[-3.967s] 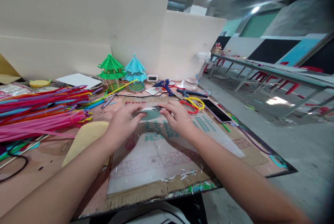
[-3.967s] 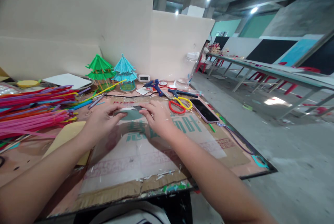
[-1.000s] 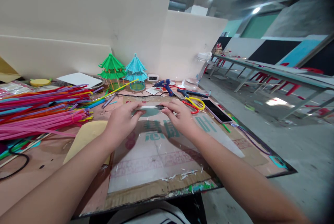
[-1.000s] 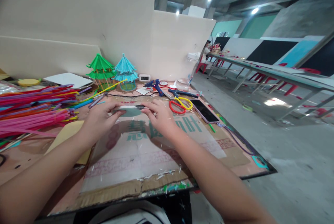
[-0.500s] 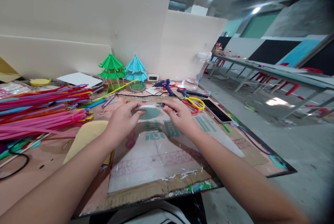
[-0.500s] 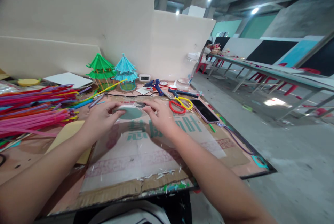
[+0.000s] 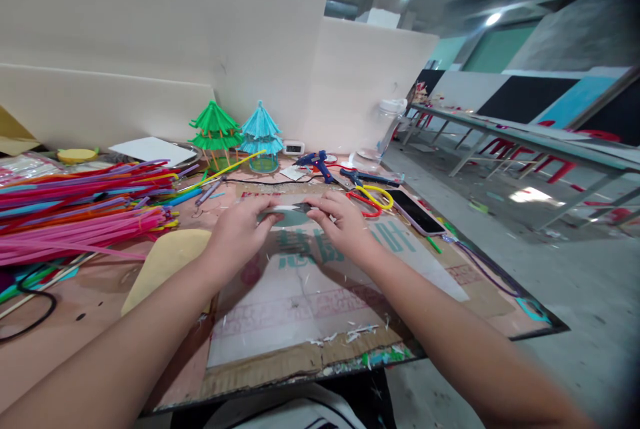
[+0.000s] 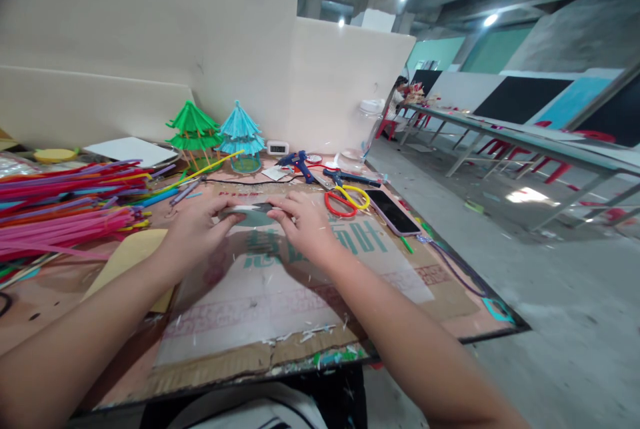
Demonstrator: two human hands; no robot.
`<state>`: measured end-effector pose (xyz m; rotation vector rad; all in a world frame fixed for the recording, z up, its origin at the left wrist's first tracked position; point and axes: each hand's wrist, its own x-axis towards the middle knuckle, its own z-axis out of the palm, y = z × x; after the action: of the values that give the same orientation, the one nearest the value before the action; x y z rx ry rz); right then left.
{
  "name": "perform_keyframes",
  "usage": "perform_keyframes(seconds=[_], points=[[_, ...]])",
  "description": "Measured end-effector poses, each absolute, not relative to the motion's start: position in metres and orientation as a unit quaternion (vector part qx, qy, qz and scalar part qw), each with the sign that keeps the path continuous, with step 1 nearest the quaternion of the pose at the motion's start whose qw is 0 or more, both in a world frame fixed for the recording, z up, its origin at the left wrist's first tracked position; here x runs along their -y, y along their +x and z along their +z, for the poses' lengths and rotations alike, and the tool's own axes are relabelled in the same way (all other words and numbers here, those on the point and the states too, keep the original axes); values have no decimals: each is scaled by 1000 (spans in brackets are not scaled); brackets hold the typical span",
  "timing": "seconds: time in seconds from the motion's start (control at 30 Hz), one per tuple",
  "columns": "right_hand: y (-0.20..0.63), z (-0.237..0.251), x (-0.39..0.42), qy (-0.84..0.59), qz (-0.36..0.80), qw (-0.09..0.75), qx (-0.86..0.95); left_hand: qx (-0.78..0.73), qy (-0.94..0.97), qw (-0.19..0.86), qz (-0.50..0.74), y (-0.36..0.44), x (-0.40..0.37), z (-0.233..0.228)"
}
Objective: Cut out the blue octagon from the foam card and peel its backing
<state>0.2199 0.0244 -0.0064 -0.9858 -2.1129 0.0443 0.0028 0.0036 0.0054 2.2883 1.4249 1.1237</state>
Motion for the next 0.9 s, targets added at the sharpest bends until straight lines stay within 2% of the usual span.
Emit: perform_keyframes(seconds=[0.13,0.33,0.67,0.9], points=[[220,-8,-26,-397,32,395,828,-490,780,107,374,4,-3,7],[222,-8,-28,-417,51,442,793,-495,773,123,378,2,-5,9],[223,-7,-28,-402,32,407,820,-500,778,68,373,-1,-6,4],[225,-7,-30,-423,44,409,807,-497,773,79,386,-4,-7,3]])
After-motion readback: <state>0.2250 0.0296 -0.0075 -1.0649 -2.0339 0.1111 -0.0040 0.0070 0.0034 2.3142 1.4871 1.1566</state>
